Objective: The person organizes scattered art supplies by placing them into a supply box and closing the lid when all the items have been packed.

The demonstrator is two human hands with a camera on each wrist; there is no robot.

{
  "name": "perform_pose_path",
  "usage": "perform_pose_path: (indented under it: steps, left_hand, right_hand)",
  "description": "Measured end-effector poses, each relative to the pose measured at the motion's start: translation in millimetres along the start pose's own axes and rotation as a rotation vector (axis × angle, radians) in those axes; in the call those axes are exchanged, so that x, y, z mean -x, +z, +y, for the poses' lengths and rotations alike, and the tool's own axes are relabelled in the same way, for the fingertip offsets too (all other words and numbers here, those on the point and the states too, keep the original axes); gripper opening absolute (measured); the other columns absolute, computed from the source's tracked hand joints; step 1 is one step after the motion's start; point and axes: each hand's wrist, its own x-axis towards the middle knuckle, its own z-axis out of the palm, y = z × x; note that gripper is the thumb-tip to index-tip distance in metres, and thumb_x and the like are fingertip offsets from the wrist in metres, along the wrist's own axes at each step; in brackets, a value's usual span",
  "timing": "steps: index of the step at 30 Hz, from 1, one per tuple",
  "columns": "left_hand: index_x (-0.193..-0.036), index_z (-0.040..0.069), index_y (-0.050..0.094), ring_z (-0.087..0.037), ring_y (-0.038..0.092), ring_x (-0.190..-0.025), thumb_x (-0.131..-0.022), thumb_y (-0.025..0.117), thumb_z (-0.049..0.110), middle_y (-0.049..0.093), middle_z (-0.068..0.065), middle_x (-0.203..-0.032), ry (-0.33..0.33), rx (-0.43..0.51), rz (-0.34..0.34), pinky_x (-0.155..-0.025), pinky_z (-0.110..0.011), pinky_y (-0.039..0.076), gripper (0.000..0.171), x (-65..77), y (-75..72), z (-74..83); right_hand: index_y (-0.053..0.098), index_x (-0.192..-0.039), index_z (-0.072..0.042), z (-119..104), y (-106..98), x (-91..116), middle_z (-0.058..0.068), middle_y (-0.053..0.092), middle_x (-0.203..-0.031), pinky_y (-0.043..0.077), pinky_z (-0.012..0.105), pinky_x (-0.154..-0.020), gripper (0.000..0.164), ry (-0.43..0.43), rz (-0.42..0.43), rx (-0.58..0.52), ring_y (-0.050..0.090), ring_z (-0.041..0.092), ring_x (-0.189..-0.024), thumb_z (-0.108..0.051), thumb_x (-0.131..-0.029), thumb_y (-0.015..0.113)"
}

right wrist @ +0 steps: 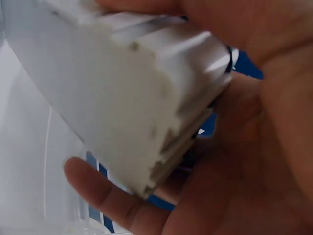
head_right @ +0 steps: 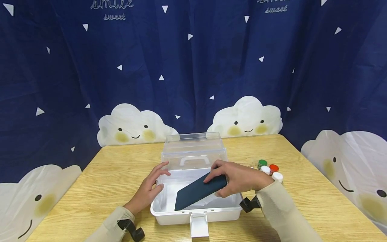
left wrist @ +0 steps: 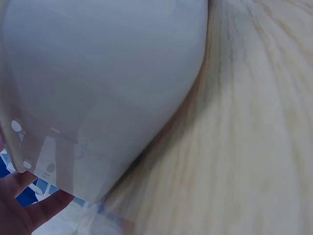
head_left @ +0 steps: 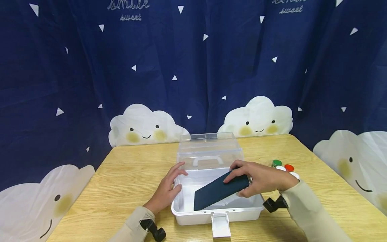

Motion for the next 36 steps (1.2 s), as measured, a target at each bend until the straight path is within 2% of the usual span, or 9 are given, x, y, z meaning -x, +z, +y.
perform_pose_path:
  steps: [6,11,18,27,32,36]
  left_hand:
    - [-0.119,0.021,0.057,-0.026,0.035,-0.139,-0.082,0.052,-0.007,0.032,-0.002,-0.154,0.002,0.000,-0.005,-0.099,-0.057,0.039,0.047,-0.1,0.2,-1.8]
    - [-0.118,0.022,0.058,-0.024,0.034,-0.139,-0.082,0.051,-0.007,0.032,-0.002,-0.154,-0.005,0.003,-0.004,-0.100,-0.058,0.038,0.047,0.2,0.5,-1.8]
    - [-0.118,0.023,0.058,-0.021,0.033,-0.140,-0.083,0.052,-0.007,0.031,0.002,-0.154,-0.017,0.004,-0.006,-0.100,-0.057,0.037,0.047,0.4,-0.2,-0.7]
    - [-0.119,0.025,0.057,-0.022,0.034,-0.139,-0.083,0.052,-0.005,0.030,0.005,-0.155,-0.017,0.005,-0.006,-0.097,-0.056,0.040,0.047,0.4,-0.4,0.2]
    - [-0.118,0.026,0.057,-0.022,0.034,-0.139,-0.083,0.052,-0.006,0.031,0.005,-0.154,-0.014,0.005,-0.005,-0.096,-0.056,0.040,0.048,0.3,0.3,-0.8]
    - [-0.118,0.025,0.057,-0.022,0.034,-0.139,-0.083,0.052,-0.006,0.031,0.006,-0.154,-0.022,0.015,-0.005,-0.098,-0.058,0.039,0.048,0.6,-0.1,-0.1]
  right_hand:
    - [0.056,-0.130,-0.027,-7,-2,5,-0.005,0.047,-0.119,0.047,0.041,-0.087,0.062,0.099,0.040,0.041,0.050,0.016,-0.104,-0.033,-0.073,0.080]
    - [0.053,-0.133,-0.018,-12,-5,8,0.000,0.047,-0.123,0.045,0.047,-0.091,0.071,0.166,0.060,0.062,0.050,0.020,-0.107,-0.036,-0.070,0.082]
    - [0.053,-0.132,-0.020,-11,-11,17,-0.004,0.048,-0.121,0.048,0.042,-0.085,0.066,0.133,0.028,0.028,0.052,0.016,-0.102,-0.034,-0.073,0.081]
    - [0.051,-0.134,-0.019,-5,-17,25,0.001,0.048,-0.126,0.048,0.044,-0.093,0.062,0.032,-0.006,-0.098,0.052,0.020,-0.111,-0.024,-0.078,0.077]
    - [0.048,-0.136,-0.019,-3,-16,26,0.000,0.047,-0.123,0.048,0.041,-0.094,0.066,0.039,-0.016,-0.126,0.052,0.020,-0.111,-0.022,-0.077,0.077]
    - [0.048,-0.136,-0.019,-3,-16,26,-0.003,0.049,-0.120,0.048,0.041,-0.092,0.068,0.060,-0.014,-0.075,0.053,0.018,-0.109,-0.023,-0.075,0.077]
